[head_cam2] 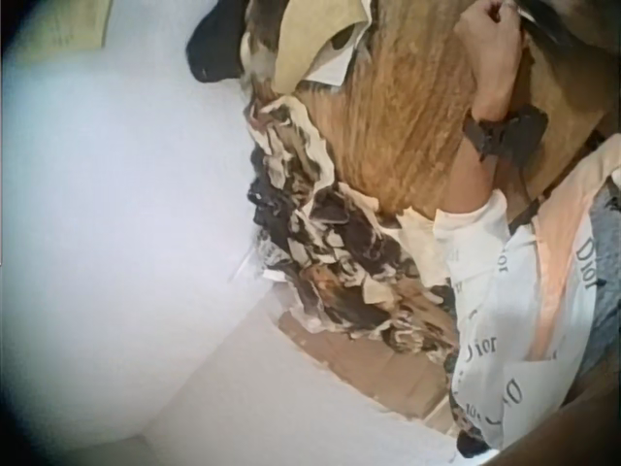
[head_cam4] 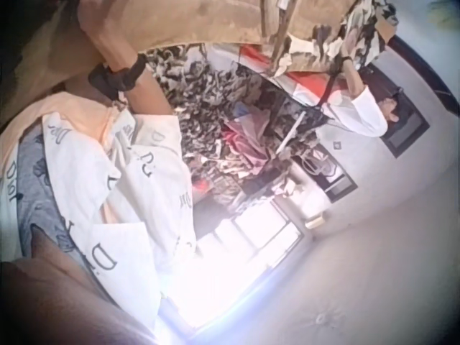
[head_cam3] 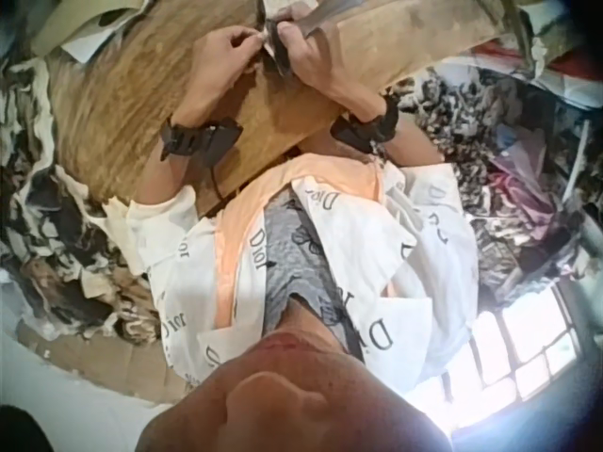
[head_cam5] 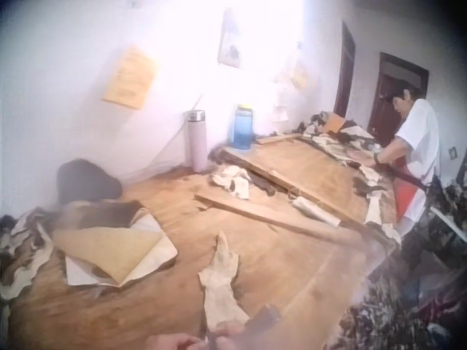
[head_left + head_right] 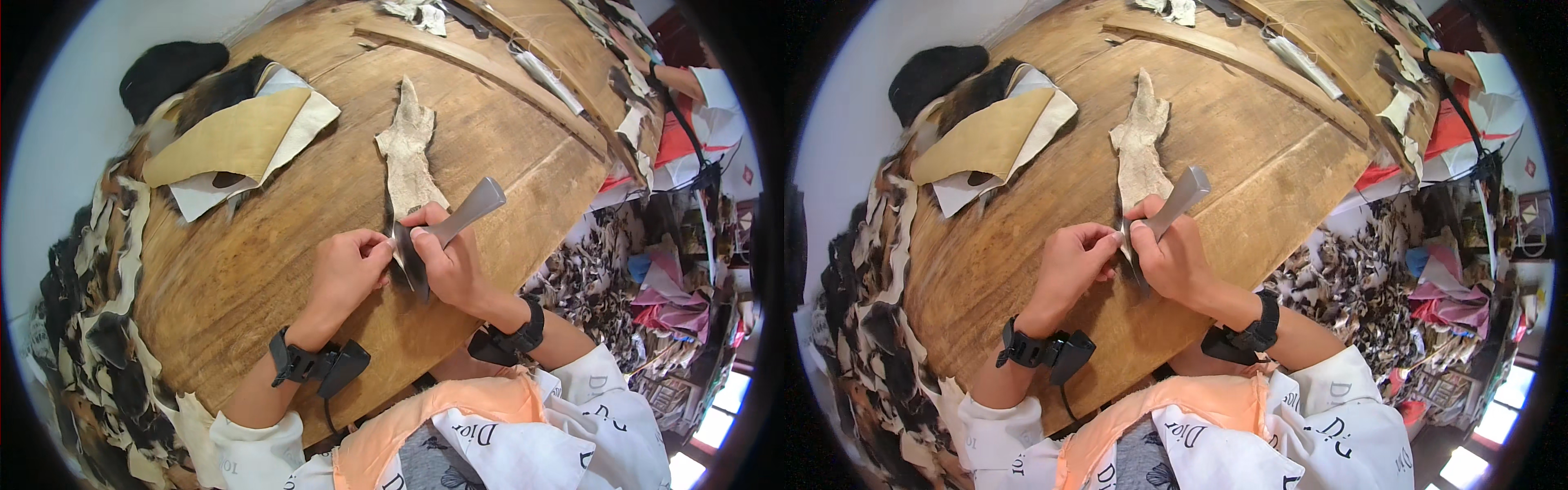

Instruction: Cutting and hand-sewing fur/animal skin pieces to assemble a garment.

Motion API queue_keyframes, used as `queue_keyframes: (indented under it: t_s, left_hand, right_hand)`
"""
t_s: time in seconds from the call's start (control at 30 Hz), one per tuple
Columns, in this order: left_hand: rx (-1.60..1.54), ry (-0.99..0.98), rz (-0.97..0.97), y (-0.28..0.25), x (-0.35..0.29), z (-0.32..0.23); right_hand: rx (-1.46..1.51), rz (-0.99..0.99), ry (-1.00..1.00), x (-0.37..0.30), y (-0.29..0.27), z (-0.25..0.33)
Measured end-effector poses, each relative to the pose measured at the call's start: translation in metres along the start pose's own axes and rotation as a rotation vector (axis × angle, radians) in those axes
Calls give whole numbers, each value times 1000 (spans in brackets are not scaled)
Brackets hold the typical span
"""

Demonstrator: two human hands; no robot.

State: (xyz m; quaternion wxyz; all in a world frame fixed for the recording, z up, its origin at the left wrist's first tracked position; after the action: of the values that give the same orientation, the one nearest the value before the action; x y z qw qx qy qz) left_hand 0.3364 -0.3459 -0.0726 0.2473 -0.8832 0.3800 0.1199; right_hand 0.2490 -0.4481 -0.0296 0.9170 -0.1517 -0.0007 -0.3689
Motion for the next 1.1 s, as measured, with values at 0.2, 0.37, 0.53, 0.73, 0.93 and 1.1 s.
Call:
queue_keyframes:
  t_s: [0.2,0.37,0.53,0.73,0.93,1.1]
  left_hand:
    - [212,192,-70,2,1,-11]
    - [454,539,-177,8,-11,-32]
    - [497,582,-215,13,-17,-33]
    - [456,644,-307,9,-24,-33]
    - [453,696,-304,12,-29,-38]
    - [464,686,-337,11,-29,-37]
  right_hand:
    - [-27,-37,-40,1,1,-1]
    - [-9,-31,-47,1,1,2]
    - [-13,-97,-120,4,-2,6]
    - [-7,-167,-136,6,-1,-2]
    - [-56,-251,-195,6,-5,3]
    - [-41,-116,-180,0,1,-2]
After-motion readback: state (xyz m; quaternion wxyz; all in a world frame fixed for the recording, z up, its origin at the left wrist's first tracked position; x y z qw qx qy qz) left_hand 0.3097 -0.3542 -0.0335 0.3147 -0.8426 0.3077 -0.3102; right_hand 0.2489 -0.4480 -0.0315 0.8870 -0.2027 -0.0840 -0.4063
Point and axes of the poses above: each hand's wrist, its own x-axis towards the middle knuckle, its own y-axis out of the palm, z = x × y, the point moved 10 cm from there along x, towards the middle knuckle, and after that the axes turned 7 degrees about -z, right-handed, at the moved point
